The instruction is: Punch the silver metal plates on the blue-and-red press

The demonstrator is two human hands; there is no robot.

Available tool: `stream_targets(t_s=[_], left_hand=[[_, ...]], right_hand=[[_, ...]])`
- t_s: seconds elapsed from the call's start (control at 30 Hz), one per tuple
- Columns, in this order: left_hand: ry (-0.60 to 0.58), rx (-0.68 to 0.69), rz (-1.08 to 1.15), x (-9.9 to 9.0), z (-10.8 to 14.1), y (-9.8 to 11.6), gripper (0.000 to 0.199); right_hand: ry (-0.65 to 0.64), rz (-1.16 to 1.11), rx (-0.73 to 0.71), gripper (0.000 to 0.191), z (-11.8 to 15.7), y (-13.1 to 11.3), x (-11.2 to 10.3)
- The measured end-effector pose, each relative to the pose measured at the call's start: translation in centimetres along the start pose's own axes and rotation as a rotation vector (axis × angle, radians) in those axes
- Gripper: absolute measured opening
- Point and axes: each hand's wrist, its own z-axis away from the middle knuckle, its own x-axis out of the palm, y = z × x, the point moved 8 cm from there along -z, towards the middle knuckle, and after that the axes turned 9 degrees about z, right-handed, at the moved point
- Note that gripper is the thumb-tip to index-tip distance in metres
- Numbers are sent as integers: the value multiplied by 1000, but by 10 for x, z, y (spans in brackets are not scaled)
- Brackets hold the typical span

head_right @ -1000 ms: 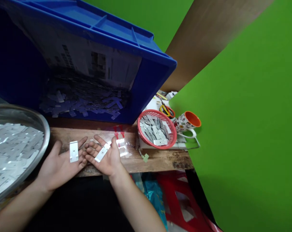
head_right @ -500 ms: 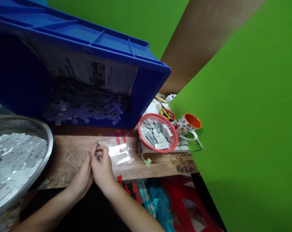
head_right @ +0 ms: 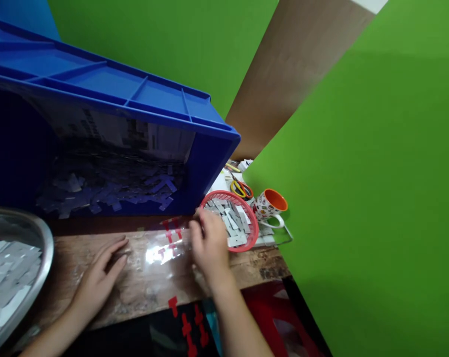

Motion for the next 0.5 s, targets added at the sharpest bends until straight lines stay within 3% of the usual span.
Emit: stream_targets(t_s=[0.07,0.1,0.2,0.23,0.33,0.5], left_hand=[[7,40,-87,-5,-2,-4,36],[4,53,-118,-5,-2,-6,35],[-25,82,-168,-3,-1,-10,30],[-34,91,-175,-1,-1,-11,30],[-49,98,-185,1,-1,-13,29],[-66,65,-165,1,-1,-17,29]], right_hand=[[-204,-186,62,30,4,-14,58],[-247,-235,150,31,0,-12,85],[-283,-136,532,40,-25,24,151],[-283,-103,579,45,-39,33,166],[-257,-62,601,50,-78,48,192],[-247,-18,625,47,-98,51,196]])
